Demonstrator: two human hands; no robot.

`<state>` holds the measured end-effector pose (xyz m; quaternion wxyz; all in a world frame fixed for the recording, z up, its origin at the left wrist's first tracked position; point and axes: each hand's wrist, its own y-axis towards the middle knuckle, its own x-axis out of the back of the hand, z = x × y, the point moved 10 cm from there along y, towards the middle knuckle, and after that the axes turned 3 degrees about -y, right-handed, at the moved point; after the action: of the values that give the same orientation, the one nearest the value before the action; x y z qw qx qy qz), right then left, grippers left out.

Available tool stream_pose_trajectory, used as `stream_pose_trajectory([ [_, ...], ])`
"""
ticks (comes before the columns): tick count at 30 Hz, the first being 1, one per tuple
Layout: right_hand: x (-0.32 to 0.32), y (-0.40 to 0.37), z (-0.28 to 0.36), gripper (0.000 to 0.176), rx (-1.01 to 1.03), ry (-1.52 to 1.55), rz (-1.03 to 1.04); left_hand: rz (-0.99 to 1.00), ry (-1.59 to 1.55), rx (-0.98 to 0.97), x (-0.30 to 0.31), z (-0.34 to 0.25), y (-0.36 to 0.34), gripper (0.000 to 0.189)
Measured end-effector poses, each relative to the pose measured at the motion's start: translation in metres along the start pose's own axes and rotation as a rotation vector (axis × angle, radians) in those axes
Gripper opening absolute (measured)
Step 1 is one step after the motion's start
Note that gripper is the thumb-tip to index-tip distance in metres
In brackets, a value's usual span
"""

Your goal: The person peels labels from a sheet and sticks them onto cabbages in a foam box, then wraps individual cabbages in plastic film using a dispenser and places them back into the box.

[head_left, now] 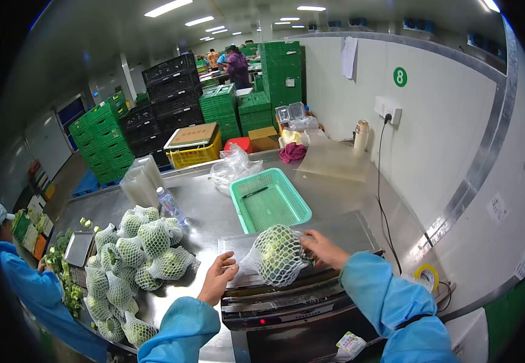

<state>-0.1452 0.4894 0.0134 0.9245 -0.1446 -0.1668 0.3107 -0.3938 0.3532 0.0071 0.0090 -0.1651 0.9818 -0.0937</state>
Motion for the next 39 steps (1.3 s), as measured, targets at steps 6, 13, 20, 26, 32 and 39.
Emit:
stream_pose_trajectory([
  [6,0.043,-0.076,-0.014,0.038,0.572,-0.791,0.154,0.265,0.993,-0.708,-0.010,-0.059,-0.058,0.034],
  [13,0.008,-0.104,-0.028,0.044,0.849,-1.574,0.344,0.755,1.494,-0.944,-0.045,-0.025,-0.070,0.044],
  [20,0.023,-0.081,-0.039,0.016,0.699,-0.867,0.178,0.891,1.383,-0.889,-0.071,0.007,-0.062,0.015],
  [26,0.033,-0.072,-0.071,0.009,0.062,0.383,0.121,0.358,0.380,-0.288,-0.016,0.018,-0.054,0.010],
  [32,0.053,-0.164,0.005,0.018,0.104,0.306,0.054,0.283,-0.187,-0.283,0.022,-0.073,-0.140,0.003],
  [39,0.016,-0.086,0.154,0.055,1.157,-1.021,-0.147,0.109,0.707,-1.079,-0.021,-0.188,-0.047,0.037],
])
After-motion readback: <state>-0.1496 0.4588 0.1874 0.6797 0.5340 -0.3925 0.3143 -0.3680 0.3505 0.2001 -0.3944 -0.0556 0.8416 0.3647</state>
